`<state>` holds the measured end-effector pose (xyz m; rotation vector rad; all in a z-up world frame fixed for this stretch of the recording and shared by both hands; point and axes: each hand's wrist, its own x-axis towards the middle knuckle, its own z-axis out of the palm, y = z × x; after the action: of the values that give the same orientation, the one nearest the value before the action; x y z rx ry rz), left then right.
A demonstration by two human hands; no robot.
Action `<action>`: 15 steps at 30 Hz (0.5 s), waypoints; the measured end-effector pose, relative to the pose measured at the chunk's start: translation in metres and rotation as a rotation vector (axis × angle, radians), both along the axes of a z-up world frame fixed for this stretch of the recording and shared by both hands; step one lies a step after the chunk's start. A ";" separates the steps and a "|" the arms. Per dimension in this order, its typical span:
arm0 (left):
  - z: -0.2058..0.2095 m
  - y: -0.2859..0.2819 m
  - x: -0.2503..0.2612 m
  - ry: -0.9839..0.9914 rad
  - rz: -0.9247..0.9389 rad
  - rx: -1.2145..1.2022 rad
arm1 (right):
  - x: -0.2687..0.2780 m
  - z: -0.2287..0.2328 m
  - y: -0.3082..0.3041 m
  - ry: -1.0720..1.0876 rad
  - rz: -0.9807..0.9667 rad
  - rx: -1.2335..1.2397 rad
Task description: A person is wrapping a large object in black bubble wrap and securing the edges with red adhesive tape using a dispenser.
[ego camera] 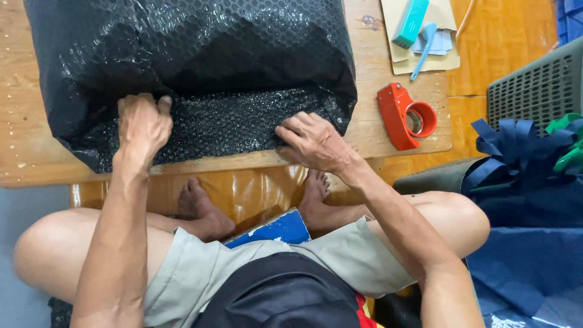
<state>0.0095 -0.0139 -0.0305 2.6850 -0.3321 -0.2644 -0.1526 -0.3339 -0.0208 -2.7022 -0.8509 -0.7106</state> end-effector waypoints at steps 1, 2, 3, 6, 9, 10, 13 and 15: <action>-0.007 0.000 0.002 -0.002 0.003 0.000 | -0.001 -0.007 -0.002 -0.002 0.003 0.000; -0.015 0.001 0.004 0.006 -0.007 0.043 | -0.002 -0.015 -0.003 -0.007 0.019 -0.014; -0.023 0.002 0.006 0.014 -0.016 0.086 | -0.003 -0.022 -0.005 -0.013 0.035 -0.029; -0.014 -0.003 -0.002 -0.008 -0.066 0.136 | -0.004 -0.017 -0.004 -0.043 -0.003 -0.085; -0.015 -0.007 -0.007 -0.098 -0.067 0.170 | -0.003 -0.027 -0.003 -0.070 -0.018 -0.097; -0.017 -0.005 -0.010 -0.100 -0.061 0.174 | -0.003 -0.025 -0.002 -0.072 -0.012 -0.093; -0.025 -0.002 -0.023 -0.063 -0.002 0.208 | -0.002 -0.022 0.000 -0.067 -0.015 -0.094; -0.035 -0.003 -0.033 0.001 0.025 0.125 | -0.001 -0.027 -0.001 -0.106 -0.021 -0.083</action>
<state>-0.0238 -0.0169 -0.0651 2.8100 -0.2909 -0.2884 -0.1538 -0.3345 -0.0475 -2.7719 -0.8964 -0.8472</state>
